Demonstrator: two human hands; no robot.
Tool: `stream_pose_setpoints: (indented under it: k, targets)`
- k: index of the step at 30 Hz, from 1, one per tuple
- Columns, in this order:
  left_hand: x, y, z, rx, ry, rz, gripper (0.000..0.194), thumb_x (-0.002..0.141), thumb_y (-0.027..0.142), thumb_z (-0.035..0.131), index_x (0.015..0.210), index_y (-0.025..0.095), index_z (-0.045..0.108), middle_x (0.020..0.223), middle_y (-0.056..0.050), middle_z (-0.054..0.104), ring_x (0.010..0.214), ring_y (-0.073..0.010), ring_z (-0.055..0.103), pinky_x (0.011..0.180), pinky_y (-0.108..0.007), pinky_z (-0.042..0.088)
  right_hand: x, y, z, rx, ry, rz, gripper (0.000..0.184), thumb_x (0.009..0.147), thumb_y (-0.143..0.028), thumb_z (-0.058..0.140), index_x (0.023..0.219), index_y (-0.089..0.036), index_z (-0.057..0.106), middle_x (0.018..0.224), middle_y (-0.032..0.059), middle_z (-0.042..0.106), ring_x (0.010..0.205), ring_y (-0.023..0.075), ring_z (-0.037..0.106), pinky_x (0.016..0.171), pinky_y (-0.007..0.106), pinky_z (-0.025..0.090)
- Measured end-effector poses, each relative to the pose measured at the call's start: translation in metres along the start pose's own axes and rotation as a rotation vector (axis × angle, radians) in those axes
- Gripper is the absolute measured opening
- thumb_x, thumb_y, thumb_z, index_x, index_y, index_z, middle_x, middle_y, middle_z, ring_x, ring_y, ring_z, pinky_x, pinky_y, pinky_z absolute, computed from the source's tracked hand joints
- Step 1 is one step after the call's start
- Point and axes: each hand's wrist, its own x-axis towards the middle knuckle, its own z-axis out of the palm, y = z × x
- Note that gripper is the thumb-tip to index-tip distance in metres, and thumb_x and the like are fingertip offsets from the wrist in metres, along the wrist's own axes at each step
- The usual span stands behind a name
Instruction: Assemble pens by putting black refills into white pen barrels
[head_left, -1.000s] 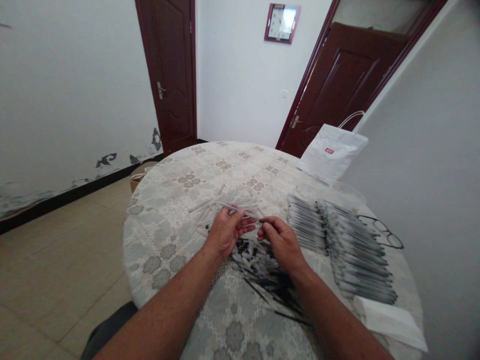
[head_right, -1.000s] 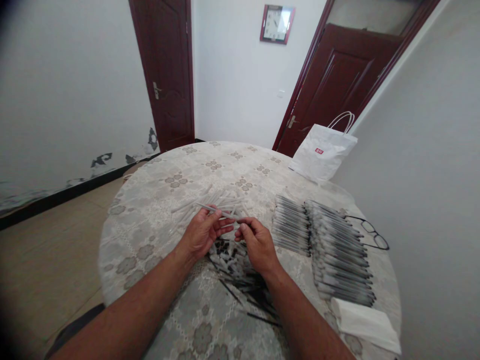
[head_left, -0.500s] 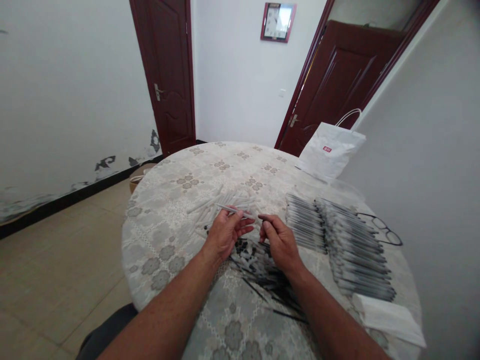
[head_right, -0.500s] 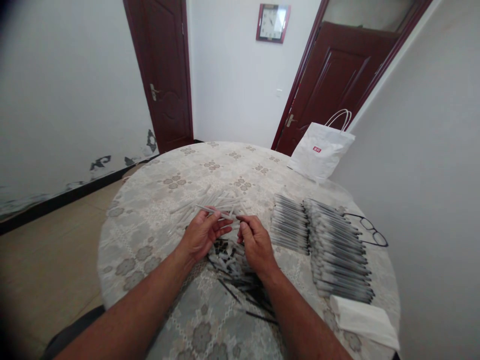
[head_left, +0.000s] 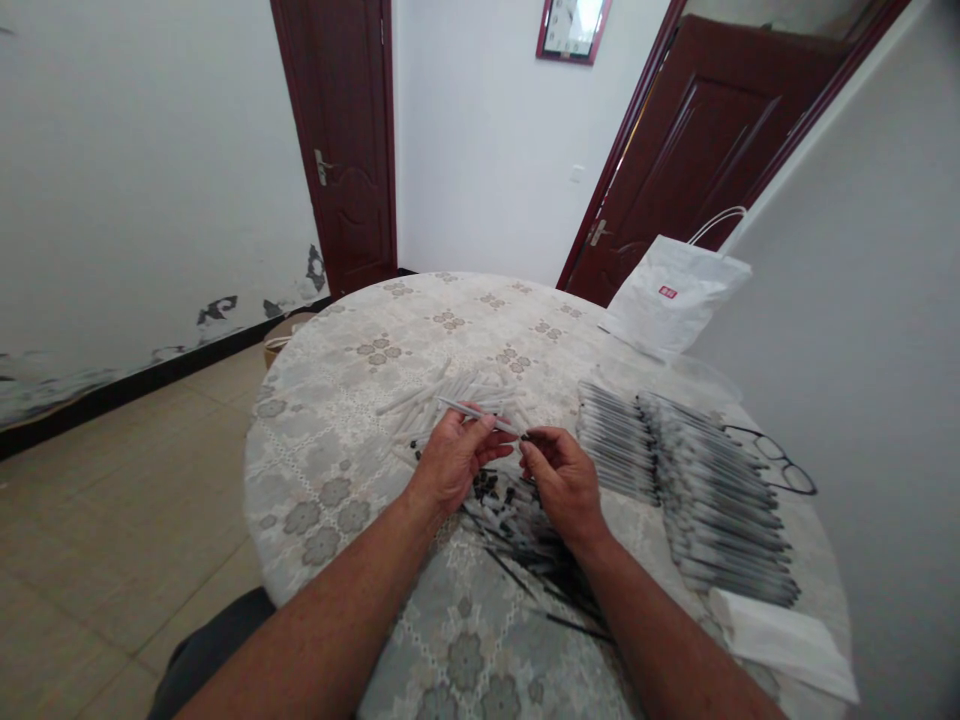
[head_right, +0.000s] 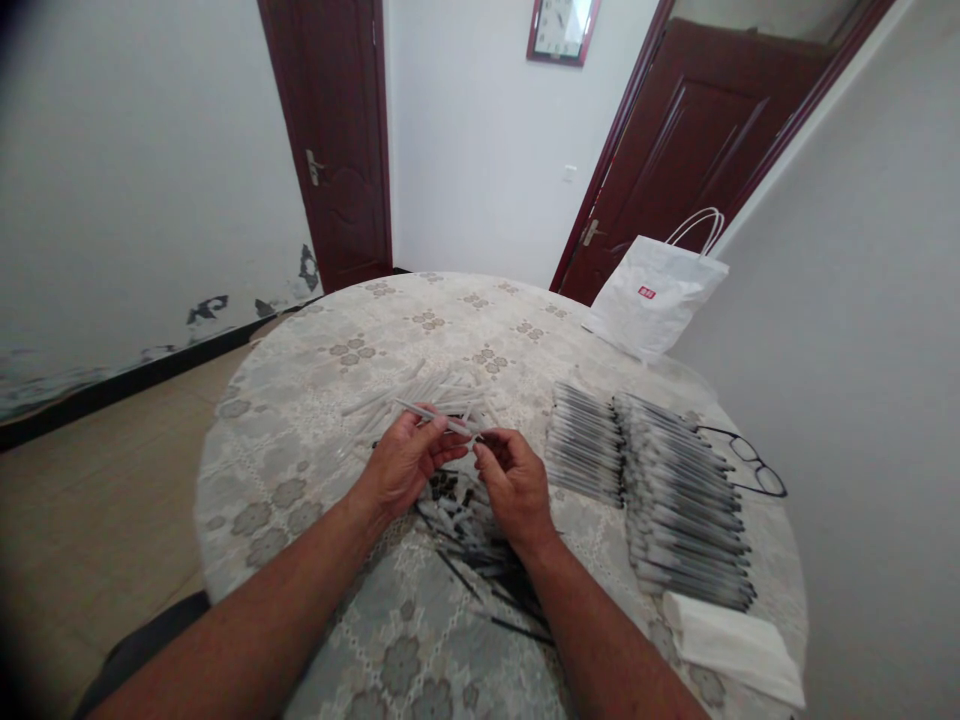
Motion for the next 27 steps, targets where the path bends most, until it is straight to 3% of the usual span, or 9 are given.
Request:
stream_pose_setpoints:
  k: [27]
  targets:
    - [-0.001, -0.001, 0.001, -0.002, -0.028, -0.026, 0.039, 0.078, 0.032, 0.08, 0.097, 0.02, 0.048, 0.094, -0.006, 0.074, 0.084, -0.0214, 0.075, 0.08, -0.037, 0.059, -0.001, -0.009, 0.001, 0.063, 0.01, -0.009, 0.022, 0.086, -0.04, 0.07, 0.096, -0.021, 0.065, 0.07, -0.0012, 0.066, 0.059, 0.0138, 0.062, 0.056, 0.026, 0.053]
